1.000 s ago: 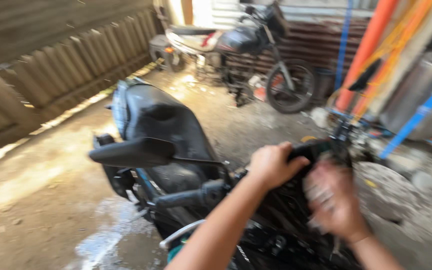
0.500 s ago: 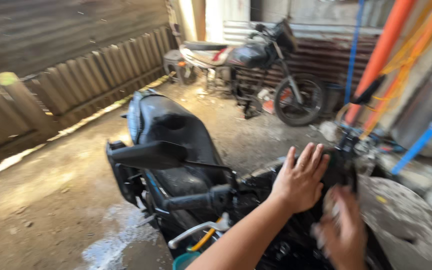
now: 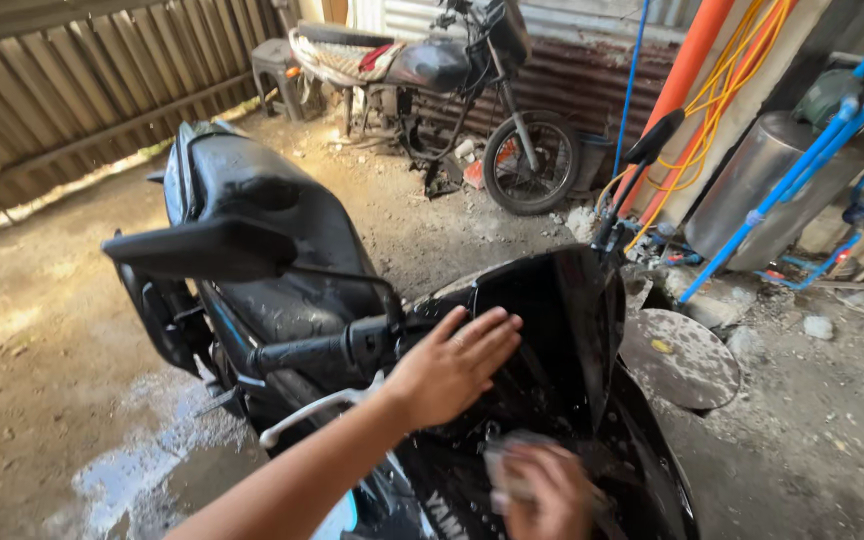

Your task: The person washes a black motorcycle using a hose and a cloth. They rinse the rear wheel and body, then prepare soapy water in a basin. The person scrubs the motorcycle's body, handlebars, and front wheel with the soapy cloth, focusing on removing dirt and grime.

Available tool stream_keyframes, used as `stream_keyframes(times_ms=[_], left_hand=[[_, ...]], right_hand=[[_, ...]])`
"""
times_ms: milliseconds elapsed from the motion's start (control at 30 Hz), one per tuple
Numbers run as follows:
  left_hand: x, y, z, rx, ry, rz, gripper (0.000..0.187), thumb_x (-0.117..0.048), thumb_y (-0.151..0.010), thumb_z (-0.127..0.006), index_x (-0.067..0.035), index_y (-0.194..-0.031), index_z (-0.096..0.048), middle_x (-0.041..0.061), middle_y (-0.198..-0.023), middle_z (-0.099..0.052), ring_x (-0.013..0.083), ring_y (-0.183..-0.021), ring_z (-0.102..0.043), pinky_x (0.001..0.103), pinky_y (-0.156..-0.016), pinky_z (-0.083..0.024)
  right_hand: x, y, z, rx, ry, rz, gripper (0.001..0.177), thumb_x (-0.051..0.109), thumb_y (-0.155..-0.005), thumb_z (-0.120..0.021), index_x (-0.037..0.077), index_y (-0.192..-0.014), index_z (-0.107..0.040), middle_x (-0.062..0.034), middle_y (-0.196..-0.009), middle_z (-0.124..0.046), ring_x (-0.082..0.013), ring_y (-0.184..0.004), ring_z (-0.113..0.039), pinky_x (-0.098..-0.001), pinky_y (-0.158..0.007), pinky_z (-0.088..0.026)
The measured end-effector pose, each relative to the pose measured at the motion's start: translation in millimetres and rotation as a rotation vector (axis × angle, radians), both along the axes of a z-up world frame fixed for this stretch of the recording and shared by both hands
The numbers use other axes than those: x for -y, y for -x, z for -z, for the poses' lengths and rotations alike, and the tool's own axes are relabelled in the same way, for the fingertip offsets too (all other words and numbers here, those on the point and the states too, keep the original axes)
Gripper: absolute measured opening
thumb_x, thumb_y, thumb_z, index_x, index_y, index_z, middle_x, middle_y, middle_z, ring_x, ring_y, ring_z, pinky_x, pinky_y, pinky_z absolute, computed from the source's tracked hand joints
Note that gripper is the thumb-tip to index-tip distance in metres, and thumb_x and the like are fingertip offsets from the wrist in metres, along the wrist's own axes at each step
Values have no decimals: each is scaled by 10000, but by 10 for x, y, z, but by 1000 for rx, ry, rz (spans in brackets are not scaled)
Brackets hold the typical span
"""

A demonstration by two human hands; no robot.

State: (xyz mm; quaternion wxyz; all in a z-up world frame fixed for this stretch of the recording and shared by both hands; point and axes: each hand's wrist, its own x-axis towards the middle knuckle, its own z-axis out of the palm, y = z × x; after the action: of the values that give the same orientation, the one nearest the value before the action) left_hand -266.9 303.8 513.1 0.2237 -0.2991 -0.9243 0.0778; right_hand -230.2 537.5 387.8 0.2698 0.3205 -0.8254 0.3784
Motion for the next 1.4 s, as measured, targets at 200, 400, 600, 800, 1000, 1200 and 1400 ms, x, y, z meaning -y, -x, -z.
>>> stream_keyframes(times_ms=[200,400,600,800,1000,1200,1400], left_hand=[[976,-618,87,51,-229,-106,770,-289,-853,-665,-39,-1523,-382,166,-1613,-334,315,-1490,-305,495,-1181,-240],[1531,-612,365,176,-317,-624,529,-262,-834,-716,-83,-1300,-540,118,-1151,-651,321,-1165,-608,490,-952,-476],[1776,-190,304,397,-263,-527,389,-447,-736,-803,-115,-926,-728,110,-932,-743,328,-937,-712,455,-773,-574],[1748,-411,63,437,-271,-552,655,-734,-767,-678,-108,-954,-724,120,-935,-752,319,-940,-730,444,-799,-584],[1699,-400,141,419,-397,-603,712,-650,-1035,-287,-129,-959,-765,140,-953,-769,341,-961,-732,474,-806,-580],[1726,-356,153,431,-378,-613,726,-619,-1059,-257,-130,-961,-785,154,-957,-762,358,-954,-732,477,-836,-568],[1768,-395,121,399,-414,-567,674,-610,-1036,-273,-161,-975,-772,143,-938,-760,367,-940,-719,494,-813,-561]], right_hand=[[826,338,-931,-151,314,-125,135,108,-866,-669,39,-959,-600,-131,-948,-624,-329,-897,-615,-415,-813,-500],[1809,287,-1289,-400,102,143,246,100,-937,-628,14,-1162,-676,-156,-1223,-656,-370,-1254,-556,-517,-1092,-414],[2162,75,-1096,-403,-327,-81,259,79,-788,-672,90,-1040,-732,-85,-1138,-663,-316,-1211,-574,-483,-1024,-404],[1716,159,-1284,-429,-271,97,267,65,-793,-672,123,-1042,-748,-94,-1111,-699,-315,-1088,-604,-444,-901,-491],[608,368,-366,78,179,695,184,241,-993,-632,128,-1047,-768,-109,-1024,-723,-310,-919,-710,-417,-812,-546],[533,8,29,250,-49,1054,278,355,-730,-834,123,-875,-781,-150,-1039,-688,-366,-1010,-622,-603,-799,-463],[1712,-465,-409,247,-307,428,258,354,-780,-833,156,-923,-748,-88,-1049,-714,-264,-940,-677,-399,-748,-573]])
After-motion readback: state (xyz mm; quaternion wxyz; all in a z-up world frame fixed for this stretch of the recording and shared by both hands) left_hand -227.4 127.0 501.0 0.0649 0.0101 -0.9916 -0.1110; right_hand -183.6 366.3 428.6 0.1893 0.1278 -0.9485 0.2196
